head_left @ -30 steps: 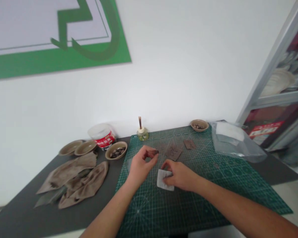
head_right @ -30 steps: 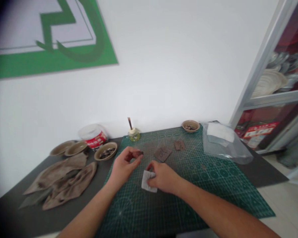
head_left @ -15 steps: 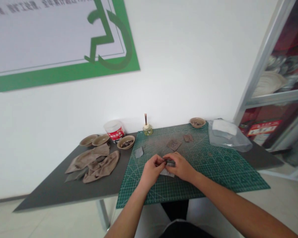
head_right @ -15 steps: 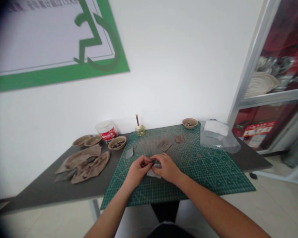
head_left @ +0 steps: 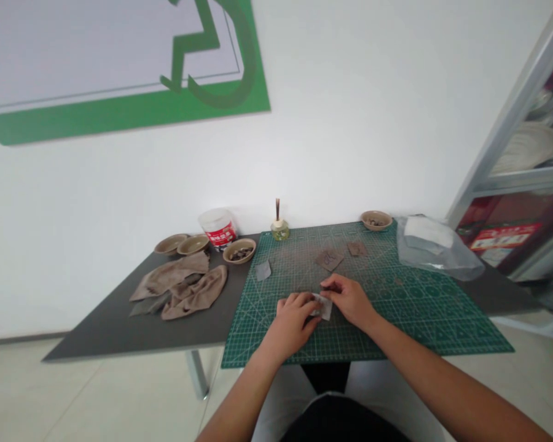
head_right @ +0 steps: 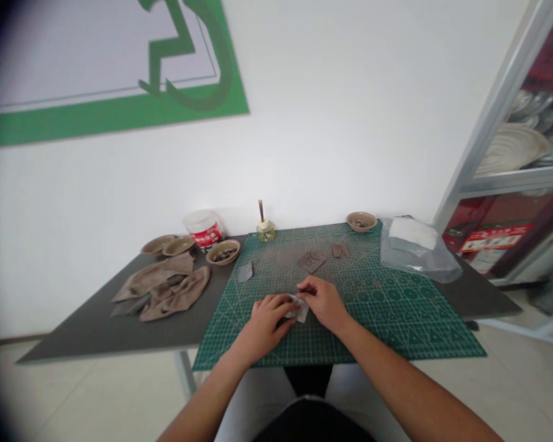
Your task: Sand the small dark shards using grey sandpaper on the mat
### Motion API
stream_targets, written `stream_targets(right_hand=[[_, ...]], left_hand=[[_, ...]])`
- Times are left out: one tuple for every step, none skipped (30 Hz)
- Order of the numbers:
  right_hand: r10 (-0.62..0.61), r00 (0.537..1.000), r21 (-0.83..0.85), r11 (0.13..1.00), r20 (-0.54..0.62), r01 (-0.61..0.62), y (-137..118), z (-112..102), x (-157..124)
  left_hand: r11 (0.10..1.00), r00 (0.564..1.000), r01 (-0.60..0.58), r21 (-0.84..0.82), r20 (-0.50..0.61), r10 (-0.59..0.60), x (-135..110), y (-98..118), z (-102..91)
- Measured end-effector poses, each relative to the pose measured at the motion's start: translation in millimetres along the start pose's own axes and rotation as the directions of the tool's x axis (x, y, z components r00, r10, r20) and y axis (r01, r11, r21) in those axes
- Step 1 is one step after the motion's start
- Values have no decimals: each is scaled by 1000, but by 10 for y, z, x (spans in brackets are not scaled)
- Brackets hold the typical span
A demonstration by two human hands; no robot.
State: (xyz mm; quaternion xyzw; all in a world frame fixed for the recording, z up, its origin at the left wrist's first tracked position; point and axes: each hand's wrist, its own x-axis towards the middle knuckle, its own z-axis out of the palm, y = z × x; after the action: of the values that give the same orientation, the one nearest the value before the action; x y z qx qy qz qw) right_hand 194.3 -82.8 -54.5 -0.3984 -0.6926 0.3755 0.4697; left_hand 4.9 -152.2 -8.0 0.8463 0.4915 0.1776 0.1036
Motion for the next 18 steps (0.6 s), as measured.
stream_targets(right_hand=[[-5, 1000, 0, 1000, -4, 5, -15, -5, -7], [-12, 1000, -8, 1000, -12, 12, -35, -13, -13], [-21, 1000, -27, 999, -22, 20, -60, -23, -20], [-32, 999, -57, 998, -34, 30, -86, -33, -26], [-46, 998, -93, 995, -42, 41, -112, -41, -32], [-60, 997, -131, 990, -39, 55, -135, -47, -37], [-73, 997, -163, 984, -29, 68, -154, -48, -43], [-80, 997, -188, 979, -10, 77, -169, -45, -49], [-79, 997, -201, 976, 11, 80, -179, -39, -55], [-72, 997, -211, 975, 28, 76, -185, -30, -61], [-60, 997, -219, 973, 42, 68, -189, -21, -68], [-47, 998, -227, 972, 52, 58, -192, -11, -73], [-39, 997, -238, 970, 63, 53, -195, -3, -78], [-37, 996, -251, 966, 79, 56, -198, 3, -82], [-41, 994, -267, 961, 99, 66, -202, 8, -85], [-47, 991, -287, 955, 123, 81, -206, 12, -87], [-57, 988, -308, 946, 146, 101, -211, 16, -89], [-71, 983, -329, 936, 169, 124, -215, 19, -92]], left_hand=[[1000, 1000, 4, 25, -6, -4, -4, 9, 8], [999, 1000, 11, 45, -16, -10, -4, 14, 15], [998, 999, 19, 61, -27, -17, -2, 16, 22], [997, 999, 27, 72, -39, -25, 0, 16, 29], [996, 998, 35, 79, -52, -31, 2, 12, 35], [996, 997, 42, 82, -67, -37, 2, 7, 41], [996, 996, 48, 81, -80, -41, 1, 1, 47], [995, 995, 52, 80, -91, -45, -2, -5, 54], [995, 994, 57, 78, -101, -49, -6, -11, 60], [995, 993, 61, 76, -110, -53, -10, -17, 67], [995, 991, 66, 74, -118, -57, -14, -22, 75], [995, 990, 73, 73, -128, -63, -17, -27, 83], [994, 987, 83, 73, -141, -72, -19, -32, 91], [993, 984, 96, 75, -155, -83, -20, -38, 100], [991, 981, 110, 77, -167, -96, -20, -44, 109], [989, 979, 122, 78, -176, -107, -19, -50, 117], [988, 977, 132, 79, -180, -116, -18, -57, 125], [987, 975, 140, 79, -182, -124, -17, -63, 133]])
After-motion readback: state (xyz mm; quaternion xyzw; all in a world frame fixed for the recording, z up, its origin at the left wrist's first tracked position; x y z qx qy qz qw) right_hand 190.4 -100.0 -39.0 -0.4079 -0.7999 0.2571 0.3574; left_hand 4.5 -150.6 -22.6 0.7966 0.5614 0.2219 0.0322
